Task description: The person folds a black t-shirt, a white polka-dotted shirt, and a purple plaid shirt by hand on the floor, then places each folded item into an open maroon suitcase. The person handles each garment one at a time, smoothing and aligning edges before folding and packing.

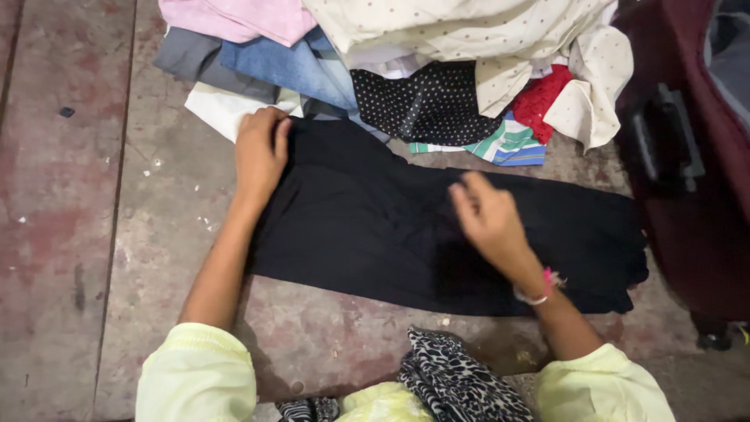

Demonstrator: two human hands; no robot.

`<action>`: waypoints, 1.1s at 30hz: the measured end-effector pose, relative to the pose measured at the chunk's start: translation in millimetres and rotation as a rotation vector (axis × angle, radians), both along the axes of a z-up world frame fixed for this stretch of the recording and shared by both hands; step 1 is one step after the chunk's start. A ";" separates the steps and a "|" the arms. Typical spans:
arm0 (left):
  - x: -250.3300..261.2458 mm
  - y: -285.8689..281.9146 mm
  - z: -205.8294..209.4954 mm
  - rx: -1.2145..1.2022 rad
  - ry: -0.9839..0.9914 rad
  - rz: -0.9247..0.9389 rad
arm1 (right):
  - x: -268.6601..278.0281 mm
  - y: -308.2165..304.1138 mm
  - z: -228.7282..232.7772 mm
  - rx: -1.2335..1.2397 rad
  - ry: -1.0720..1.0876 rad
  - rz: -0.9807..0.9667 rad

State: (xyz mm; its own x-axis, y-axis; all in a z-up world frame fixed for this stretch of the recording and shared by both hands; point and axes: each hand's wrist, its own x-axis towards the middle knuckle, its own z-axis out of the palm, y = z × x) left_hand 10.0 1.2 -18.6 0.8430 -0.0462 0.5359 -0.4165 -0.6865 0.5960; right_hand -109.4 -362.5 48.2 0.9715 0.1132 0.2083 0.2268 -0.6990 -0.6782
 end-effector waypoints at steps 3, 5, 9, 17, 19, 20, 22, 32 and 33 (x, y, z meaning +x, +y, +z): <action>7.5 1.0 -8.7 -0.121 0.031 0.023 | 28.1 -28.4 -9.8 0.092 0.182 -0.072; 10.9 2.4 -11.1 -0.133 0.039 0.040 | 39.1 -32.4 -15.5 0.060 0.218 -0.086; 9.2 2.0 -15.5 -0.131 0.075 0.058 | 32.4 -19.2 -11.9 -0.325 -0.184 -0.067; 4.2 2.0 -11.1 -0.071 -0.080 -0.028 | 9.8 36.2 19.8 -0.496 -0.424 0.327; 3.7 2.6 -10.7 -0.087 -0.081 -0.028 | 14.4 45.3 17.7 -0.573 -0.375 0.344; 5.1 3.1 -10.1 -0.117 -0.044 -0.022 | 16.5 46.8 17.3 -0.532 -0.374 0.332; 7.9 5.4 -10.6 -0.177 0.031 -0.001 | 23.2 46.5 17.2 -0.448 -0.371 0.320; 29.6 33.3 -38.6 -0.473 0.230 -0.091 | 18.4 68.8 61.4 -0.118 -0.169 0.193; 33.1 38.6 -41.1 -0.521 0.276 -0.148 | 14.5 76.4 65.0 -0.122 -0.316 0.284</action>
State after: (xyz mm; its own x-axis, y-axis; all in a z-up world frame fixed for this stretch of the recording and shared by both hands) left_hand 43.1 39.8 -59.6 0.9587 0.0362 0.2822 -0.2676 -0.2222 0.9376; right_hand -94.9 -286.1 113.3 0.7893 0.4083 0.4586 0.6042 -0.6496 -0.4615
